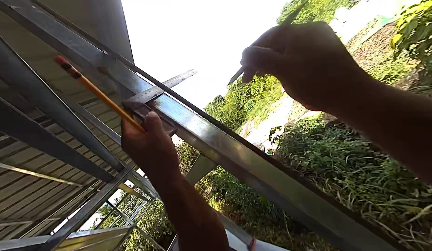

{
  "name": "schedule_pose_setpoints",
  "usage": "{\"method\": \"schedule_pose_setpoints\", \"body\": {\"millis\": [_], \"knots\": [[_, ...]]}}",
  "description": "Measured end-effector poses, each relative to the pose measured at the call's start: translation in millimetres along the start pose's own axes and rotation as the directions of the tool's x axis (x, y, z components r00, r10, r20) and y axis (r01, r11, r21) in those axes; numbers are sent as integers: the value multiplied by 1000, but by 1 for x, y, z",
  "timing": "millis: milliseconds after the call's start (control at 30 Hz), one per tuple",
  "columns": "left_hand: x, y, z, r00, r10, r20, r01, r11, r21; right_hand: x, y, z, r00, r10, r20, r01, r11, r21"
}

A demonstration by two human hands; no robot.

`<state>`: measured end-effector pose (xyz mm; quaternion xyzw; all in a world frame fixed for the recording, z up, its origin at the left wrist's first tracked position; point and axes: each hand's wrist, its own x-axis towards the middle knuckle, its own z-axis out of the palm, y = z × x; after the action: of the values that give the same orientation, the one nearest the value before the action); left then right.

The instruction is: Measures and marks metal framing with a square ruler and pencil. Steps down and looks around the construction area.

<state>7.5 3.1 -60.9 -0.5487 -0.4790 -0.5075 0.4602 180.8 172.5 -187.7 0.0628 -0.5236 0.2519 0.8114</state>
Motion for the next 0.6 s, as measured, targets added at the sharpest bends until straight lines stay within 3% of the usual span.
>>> {"method": "schedule_pose_setpoints", "body": {"millis": [167,300,433,600], "knots": [[-108,-7,-8,996,-11,94,28,982,-188,-22,17,-17,993,114,-36,-114,993,3],[-177,-3,2,958,-154,240,220,935,-279,-38,31,-20,987,160,-30,-160,987,5],[-197,-7,4,917,-201,346,316,893,-320,-53,36,-16,987,161,-17,-161,987,27],[-193,-12,4,932,-101,349,237,896,-375,-62,38,-9,996,91,-7,-91,995,31]]}}
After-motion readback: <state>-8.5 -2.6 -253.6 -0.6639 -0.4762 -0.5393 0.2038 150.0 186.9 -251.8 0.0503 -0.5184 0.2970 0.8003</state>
